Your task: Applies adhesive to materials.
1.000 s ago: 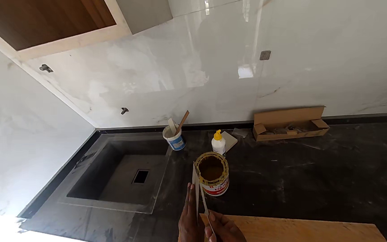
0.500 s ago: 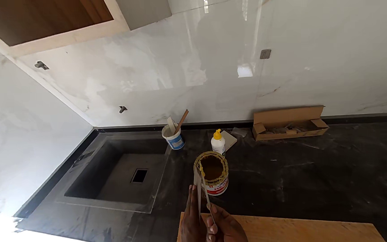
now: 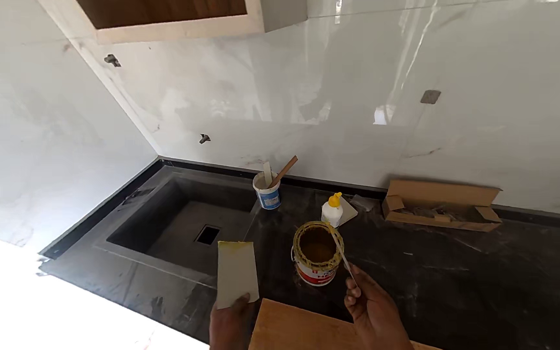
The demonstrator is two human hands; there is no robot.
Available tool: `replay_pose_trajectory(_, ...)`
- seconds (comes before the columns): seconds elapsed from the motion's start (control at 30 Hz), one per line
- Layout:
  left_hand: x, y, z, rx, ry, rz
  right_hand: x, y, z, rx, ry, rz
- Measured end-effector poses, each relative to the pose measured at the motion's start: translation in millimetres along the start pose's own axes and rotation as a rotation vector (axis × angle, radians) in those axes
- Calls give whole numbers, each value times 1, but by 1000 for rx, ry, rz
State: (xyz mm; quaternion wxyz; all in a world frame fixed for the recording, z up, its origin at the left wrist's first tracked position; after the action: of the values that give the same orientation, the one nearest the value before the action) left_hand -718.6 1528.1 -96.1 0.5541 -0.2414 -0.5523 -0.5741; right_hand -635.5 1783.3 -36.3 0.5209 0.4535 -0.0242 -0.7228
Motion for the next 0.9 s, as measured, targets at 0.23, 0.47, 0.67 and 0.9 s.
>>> replay_pose_trajectory(0.23, 9, -1, -60, -18, 285, -93, -5, -46, -24, 89, 613, -214)
replay_pose_trajectory(0.47, -13, 14, -107, 20, 320, -149, 0, -68, -27, 99, 728, -294)
replay_pose_trajectory(0.67, -14, 14, -116, 1, 323, -173, 2, -69, -22, 130, 844, -302)
replay_pose_trajectory(0.9, -6, 18, -105, 40, 308, -150, -1, -66, -25, 136, 968, -267)
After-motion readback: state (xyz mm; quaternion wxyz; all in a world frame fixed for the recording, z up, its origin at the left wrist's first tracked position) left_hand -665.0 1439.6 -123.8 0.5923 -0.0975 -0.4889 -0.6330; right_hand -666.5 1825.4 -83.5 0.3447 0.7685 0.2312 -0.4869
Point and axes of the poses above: each hand's wrist, its own y-axis away from the middle knuckle, its own z-axis out of the palm, x = y × z, the point moved 1 cm from there along -y, towards the middle knuckle, and after that the axes turned 3 degrees about y, right-handed, at the moved point
